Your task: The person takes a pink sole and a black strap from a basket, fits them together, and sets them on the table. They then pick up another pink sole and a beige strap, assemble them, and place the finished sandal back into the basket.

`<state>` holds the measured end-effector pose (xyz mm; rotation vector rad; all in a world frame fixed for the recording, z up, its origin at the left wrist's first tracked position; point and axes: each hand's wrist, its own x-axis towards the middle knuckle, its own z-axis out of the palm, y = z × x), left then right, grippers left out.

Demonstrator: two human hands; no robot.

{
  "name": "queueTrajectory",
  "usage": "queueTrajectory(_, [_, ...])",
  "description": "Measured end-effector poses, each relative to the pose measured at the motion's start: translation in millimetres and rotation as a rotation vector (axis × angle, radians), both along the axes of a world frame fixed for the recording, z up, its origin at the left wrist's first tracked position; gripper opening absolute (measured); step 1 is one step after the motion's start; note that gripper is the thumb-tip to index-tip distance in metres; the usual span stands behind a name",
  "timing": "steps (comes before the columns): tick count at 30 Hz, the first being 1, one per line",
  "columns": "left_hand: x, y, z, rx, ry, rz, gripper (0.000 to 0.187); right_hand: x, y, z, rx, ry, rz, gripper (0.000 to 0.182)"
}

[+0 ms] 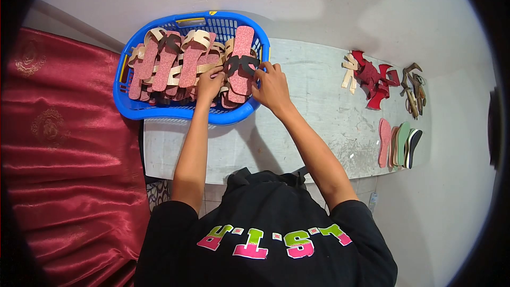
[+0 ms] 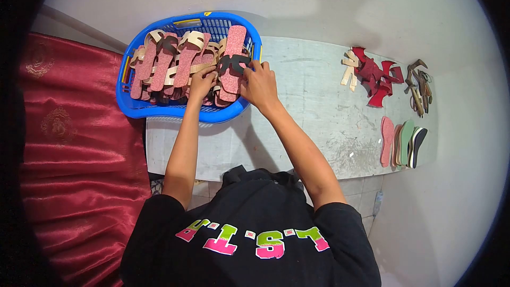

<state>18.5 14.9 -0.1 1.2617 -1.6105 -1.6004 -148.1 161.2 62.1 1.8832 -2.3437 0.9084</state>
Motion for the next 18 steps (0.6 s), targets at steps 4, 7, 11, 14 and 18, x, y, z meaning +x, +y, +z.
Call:
queueTrajectory(4, [-8.5,-1.0,1.6,0.061,-0.003,0.056,0.034,2.3,-6.1,2.3,-0.014,0.016,-0.019,0.031])
queueTrajectory(7, [-13.5,-9.0,3.1,0.018,-0.153,-0.008,0.052,4.1,-10.6,1.2,0.02,-0.012,-0.04,0.037])
queueTrajectory(11, [-25.2,0.8,17.0,-0.09,-0.232,-0.038,0.057,5.4,-12.0,3.4,0.051,0.016,-0.034,0.04])
queueTrajectory(14, [-30.1,0.4,17.5,-0.168,-0.278,-0.026,0.05,6.7,-12.6,2.9,0.078,0.014,-0.054,0.038])
queueTrajectory(18, [-28.6,1.3,14.2,-0.217,-0.185,-0.017,0.035,5.3,-12.2,-2.6,0.065,0.001,-0.047,0.036])
